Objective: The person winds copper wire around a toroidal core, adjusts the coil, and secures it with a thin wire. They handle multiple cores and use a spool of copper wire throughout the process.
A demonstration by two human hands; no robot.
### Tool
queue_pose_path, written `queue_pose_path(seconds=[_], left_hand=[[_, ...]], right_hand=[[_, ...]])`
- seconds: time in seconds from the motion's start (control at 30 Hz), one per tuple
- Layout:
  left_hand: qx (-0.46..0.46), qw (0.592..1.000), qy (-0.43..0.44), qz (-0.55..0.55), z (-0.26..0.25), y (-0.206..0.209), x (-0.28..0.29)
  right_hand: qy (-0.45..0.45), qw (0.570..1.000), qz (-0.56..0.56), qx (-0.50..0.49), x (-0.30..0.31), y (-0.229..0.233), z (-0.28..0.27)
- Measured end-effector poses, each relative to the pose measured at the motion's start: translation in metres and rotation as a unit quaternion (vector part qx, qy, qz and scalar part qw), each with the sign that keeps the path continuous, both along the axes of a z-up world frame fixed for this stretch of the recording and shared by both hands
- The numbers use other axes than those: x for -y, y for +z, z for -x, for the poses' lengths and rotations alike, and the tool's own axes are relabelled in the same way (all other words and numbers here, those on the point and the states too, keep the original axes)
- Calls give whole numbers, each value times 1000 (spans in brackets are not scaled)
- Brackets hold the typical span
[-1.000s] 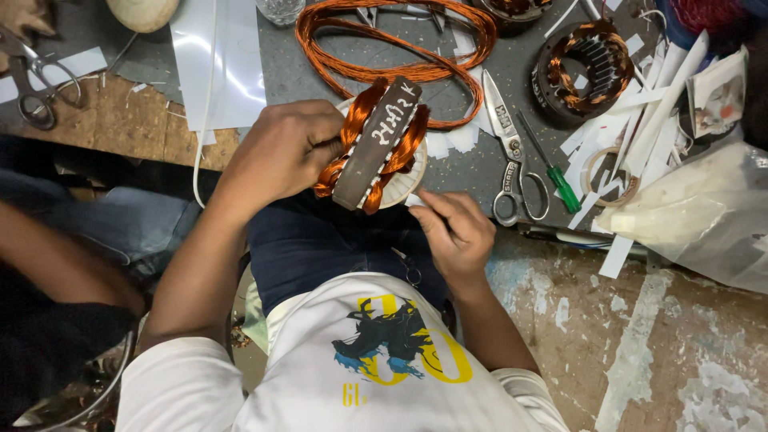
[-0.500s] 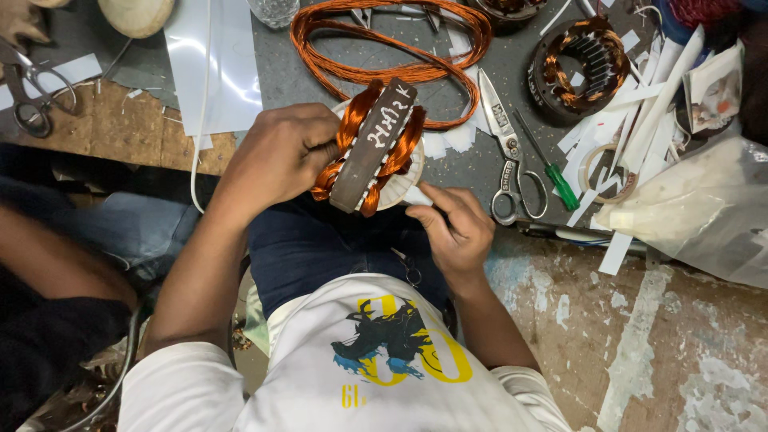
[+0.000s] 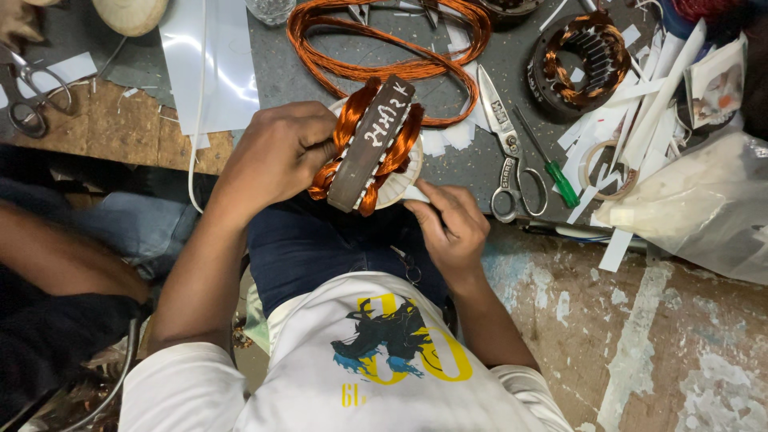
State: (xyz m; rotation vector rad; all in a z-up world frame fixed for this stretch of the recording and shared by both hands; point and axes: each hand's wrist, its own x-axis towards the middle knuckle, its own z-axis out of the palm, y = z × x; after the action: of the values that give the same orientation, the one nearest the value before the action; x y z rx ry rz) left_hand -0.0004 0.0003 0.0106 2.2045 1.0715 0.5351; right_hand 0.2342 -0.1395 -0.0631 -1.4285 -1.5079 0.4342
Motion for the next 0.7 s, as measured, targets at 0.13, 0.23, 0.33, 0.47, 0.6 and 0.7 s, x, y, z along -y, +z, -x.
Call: queue_pose_path(seconds=[0.13, 0.23, 0.33, 0.47, 0.6, 0.7], left_hand=[[7, 1000, -7, -18, 0, -1, 0], [17, 1000, 11, 17, 0, -1, 2], [-6, 1000, 10, 13, -2, 0, 1], [3, 1000, 10, 10, -1, 2, 1], [6, 1000, 9, 3, -2, 3, 2], [6, 1000, 10, 5, -2, 4, 0]], right_hand=[[10, 999, -16, -48, -2, 3, 1], [16, 998, -41, -39, -4, 14, 1], [56, 997, -38, 39, -10, 32, 4], [69, 992, -51, 92, -27, 53, 10], [60, 990, -25, 123, -36, 65, 12], [60, 990, -12, 127, -41, 67, 13]])
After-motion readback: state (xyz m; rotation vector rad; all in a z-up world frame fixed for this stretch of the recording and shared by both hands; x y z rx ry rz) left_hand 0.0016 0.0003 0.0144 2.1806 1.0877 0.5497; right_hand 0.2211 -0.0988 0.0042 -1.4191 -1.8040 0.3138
